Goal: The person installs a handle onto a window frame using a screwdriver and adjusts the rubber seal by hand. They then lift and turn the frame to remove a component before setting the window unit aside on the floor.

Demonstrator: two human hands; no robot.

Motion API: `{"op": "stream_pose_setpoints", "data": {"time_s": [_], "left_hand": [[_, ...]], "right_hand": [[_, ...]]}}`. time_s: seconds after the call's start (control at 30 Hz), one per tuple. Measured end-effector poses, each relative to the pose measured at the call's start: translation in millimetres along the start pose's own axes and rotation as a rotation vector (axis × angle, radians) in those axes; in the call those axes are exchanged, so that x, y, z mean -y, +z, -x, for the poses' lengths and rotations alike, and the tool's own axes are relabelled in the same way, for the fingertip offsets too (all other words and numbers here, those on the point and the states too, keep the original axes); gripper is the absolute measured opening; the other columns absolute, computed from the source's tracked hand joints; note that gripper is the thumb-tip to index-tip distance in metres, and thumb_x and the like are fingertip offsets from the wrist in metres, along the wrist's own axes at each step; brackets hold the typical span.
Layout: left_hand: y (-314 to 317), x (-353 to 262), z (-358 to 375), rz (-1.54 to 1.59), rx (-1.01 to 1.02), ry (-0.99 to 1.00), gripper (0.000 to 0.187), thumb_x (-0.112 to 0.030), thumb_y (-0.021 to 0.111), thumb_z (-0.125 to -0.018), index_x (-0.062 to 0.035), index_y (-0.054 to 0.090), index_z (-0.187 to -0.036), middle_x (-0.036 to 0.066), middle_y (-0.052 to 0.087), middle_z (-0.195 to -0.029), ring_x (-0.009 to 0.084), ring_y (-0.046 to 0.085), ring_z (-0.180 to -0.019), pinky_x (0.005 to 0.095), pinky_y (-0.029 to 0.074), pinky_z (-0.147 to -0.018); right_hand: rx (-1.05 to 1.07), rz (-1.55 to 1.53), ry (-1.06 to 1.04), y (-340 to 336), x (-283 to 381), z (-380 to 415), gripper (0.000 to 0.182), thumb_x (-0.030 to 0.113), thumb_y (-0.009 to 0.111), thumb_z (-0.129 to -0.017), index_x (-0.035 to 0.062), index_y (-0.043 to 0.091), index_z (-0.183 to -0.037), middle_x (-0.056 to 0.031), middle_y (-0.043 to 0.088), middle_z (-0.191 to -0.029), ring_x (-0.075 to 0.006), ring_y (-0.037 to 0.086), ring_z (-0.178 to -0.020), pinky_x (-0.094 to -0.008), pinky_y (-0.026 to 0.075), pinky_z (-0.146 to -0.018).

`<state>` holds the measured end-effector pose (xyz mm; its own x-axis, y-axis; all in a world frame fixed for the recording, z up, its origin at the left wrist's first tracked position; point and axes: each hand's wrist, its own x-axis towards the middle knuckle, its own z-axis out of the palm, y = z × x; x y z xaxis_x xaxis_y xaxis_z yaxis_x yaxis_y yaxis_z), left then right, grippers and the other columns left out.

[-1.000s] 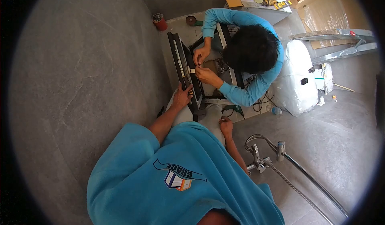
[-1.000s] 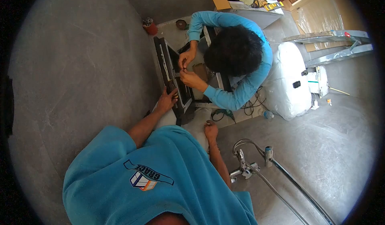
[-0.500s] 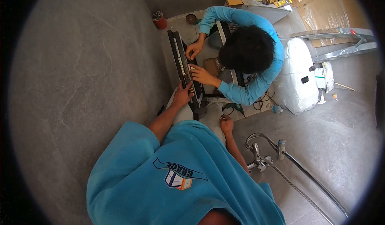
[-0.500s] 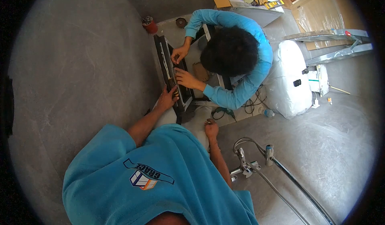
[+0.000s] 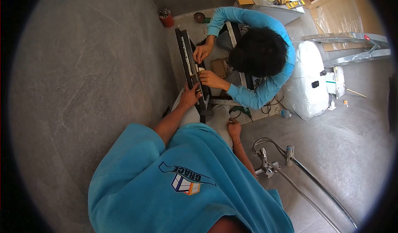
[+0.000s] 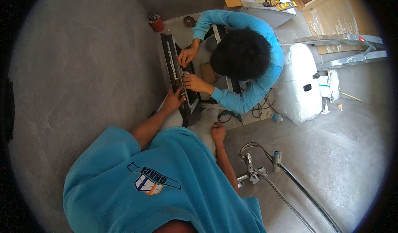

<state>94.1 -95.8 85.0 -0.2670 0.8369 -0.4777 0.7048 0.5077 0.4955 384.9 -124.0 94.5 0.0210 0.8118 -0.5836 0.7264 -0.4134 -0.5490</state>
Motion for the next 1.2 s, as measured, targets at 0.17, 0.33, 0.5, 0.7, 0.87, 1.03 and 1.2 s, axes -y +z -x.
{"op": "stream_pose_setpoints", "data": {"time_s": [0.17, 0.33, 0.5, 0.7, 0.87, 1.03, 1.2], "left_hand": [[-4.6, -4.6, -3.2, 0.003, 0.049, -0.043, 0.062, -0.035, 0.064, -0.080, -0.0267, 0.035, -0.134, 0.030, 0.019, -0.138, 0.0447, 0.045, -0.115, 0.0478, 0.043, -0.092], [-6.7, -6.0, -3.3, 0.006, 0.066, -0.048, 0.061, -0.032, 0.064, -0.080, -0.0260, 0.035, -0.134, 0.031, 0.018, -0.138, 0.0448, 0.044, -0.116, 0.0482, 0.042, -0.094], [-6.5, -5.1, -3.3, -0.001, 0.061, -0.048, 0.060, -0.031, 0.063, -0.081, -0.0259, 0.035, -0.134, 0.030, 0.019, -0.138, 0.0450, 0.043, -0.117, 0.0491, 0.041, -0.095], [-9.0, -6.9, -2.8, 0.001, 0.037, -0.043, 0.060, -0.031, 0.063, -0.081, -0.0254, 0.036, -0.134, 0.030, 0.022, -0.136, 0.0445, 0.047, -0.112, 0.0479, 0.043, -0.093], [-8.3, -7.6, -2.1, -0.001, 0.029, -0.047, 0.058, -0.029, 0.065, -0.079, -0.0239, 0.039, -0.131, 0.030, 0.024, -0.134, 0.0453, 0.051, -0.106, 0.0465, 0.046, -0.088], [0.1, -2.8, -4.2, 0.006, 0.006, 0.010, 0.057, -0.029, 0.065, -0.079, -0.0235, 0.040, -0.130, 0.030, 0.024, -0.134, 0.0455, 0.051, -0.107, 0.0464, 0.045, -0.090], [-0.9, -1.3, -1.7, 0.017, -0.020, 0.009, 0.056, -0.030, 0.064, -0.080, -0.0239, 0.040, -0.130, 0.030, 0.022, -0.136, 0.0455, 0.050, -0.108, 0.0473, 0.044, -0.091]], "right_hand": [[0.013, 0.007, 0.018, 1.1, -2.0, -2.2, 0.033, 0.022, 0.062, -0.076, 0.0055, 0.065, -0.104, -0.0172, 0.067, -0.091, -0.0327, 0.062, -0.090, -0.0373, 0.046, -0.081], [0.011, -0.002, 0.008, -2.7, 4.0, 2.4, 0.033, 0.022, 0.063, -0.076, 0.0056, 0.065, -0.104, -0.0177, 0.066, -0.093, -0.0328, 0.062, -0.091, -0.0373, 0.046, -0.082], [0.008, 0.015, 0.020, -3.8, 7.2, 3.3, 0.034, 0.023, 0.063, -0.076, 0.0056, 0.065, -0.105, -0.0179, 0.066, -0.093, -0.0328, 0.061, -0.091, -0.0372, 0.046, -0.082], [-0.003, -0.003, -0.048, 0.5, -1.6, -1.3, 0.033, 0.023, 0.063, -0.076, 0.0047, 0.065, -0.104, -0.0183, 0.066, -0.090, -0.0333, 0.062, -0.088, -0.0379, 0.046, -0.080], [-0.026, -0.016, -0.058, 2.2, -4.4, -0.1, 0.031, 0.023, 0.063, -0.077, 0.0041, 0.065, -0.101, -0.0200, 0.066, -0.087, -0.0336, 0.063, -0.085, -0.0380, 0.047, -0.077], [-0.045, -0.011, -0.033, -2.4, 0.5, 3.0, 0.031, 0.023, 0.063, -0.076, 0.0042, 0.065, -0.101, -0.0197, 0.066, -0.085, -0.0327, 0.063, -0.083, -0.0376, 0.048, -0.075], [-0.028, -0.010, -0.043, 2.7, -5.9, 0.5, 0.029, 0.021, 0.063, -0.076, 0.0044, 0.065, -0.100, -0.0189, 0.066, -0.084, -0.0316, 0.064, -0.082, -0.0367, 0.048, -0.075]]}}
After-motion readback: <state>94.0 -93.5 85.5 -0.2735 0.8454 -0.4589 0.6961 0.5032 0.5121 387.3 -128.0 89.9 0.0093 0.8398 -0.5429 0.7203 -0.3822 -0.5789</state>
